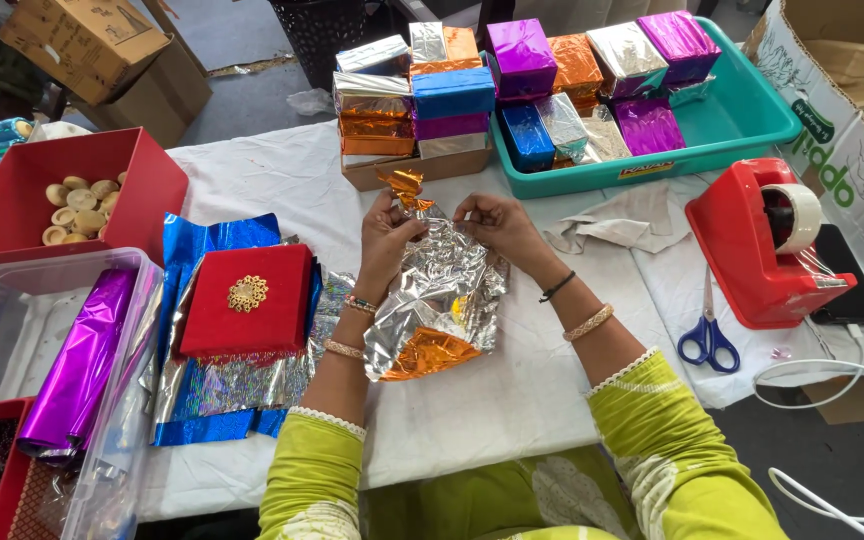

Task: The person wraps a small silver box with tape and places it in a tray. They then place wooden discs into a wooden holder and wrap it with orange foil, cutting the foil with scissors.

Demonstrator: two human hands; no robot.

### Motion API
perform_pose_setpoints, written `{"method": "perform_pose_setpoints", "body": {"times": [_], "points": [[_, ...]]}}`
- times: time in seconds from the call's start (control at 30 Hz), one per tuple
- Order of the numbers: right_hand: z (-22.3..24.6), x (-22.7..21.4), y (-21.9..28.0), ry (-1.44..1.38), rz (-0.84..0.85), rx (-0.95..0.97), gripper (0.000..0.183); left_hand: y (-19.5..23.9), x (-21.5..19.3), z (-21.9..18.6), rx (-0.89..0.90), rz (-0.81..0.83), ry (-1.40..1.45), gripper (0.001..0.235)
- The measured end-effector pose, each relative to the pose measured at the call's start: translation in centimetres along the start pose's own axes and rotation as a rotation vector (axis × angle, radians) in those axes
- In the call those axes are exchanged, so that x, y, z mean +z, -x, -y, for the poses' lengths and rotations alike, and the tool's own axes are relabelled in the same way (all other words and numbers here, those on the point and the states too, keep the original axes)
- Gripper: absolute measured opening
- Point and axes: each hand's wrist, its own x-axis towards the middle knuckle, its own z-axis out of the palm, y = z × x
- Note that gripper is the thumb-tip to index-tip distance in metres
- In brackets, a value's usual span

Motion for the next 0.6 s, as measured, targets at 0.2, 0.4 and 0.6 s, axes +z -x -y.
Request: {"method": "perform_pose_setpoints", "body": {"times": [0.2,0.4,0.6], "points": [[3.6,1.5,0.7,0.369,0.003,0.0,0.015,0.3,0.2,0.1,-0.015,-0.064,0.07,0.04],[3.0,1.1,0.6,0.601,-0.006,-0.294,0.02,0.4,0.3,-2.5,-0.197,-0.02,0.065,0.041],[3.3,2.0,0.8,0.465,0.024,-0.307,0.016,0.2,-0.4,0.5,-0.15,0.056,0.021,0.028]]}}
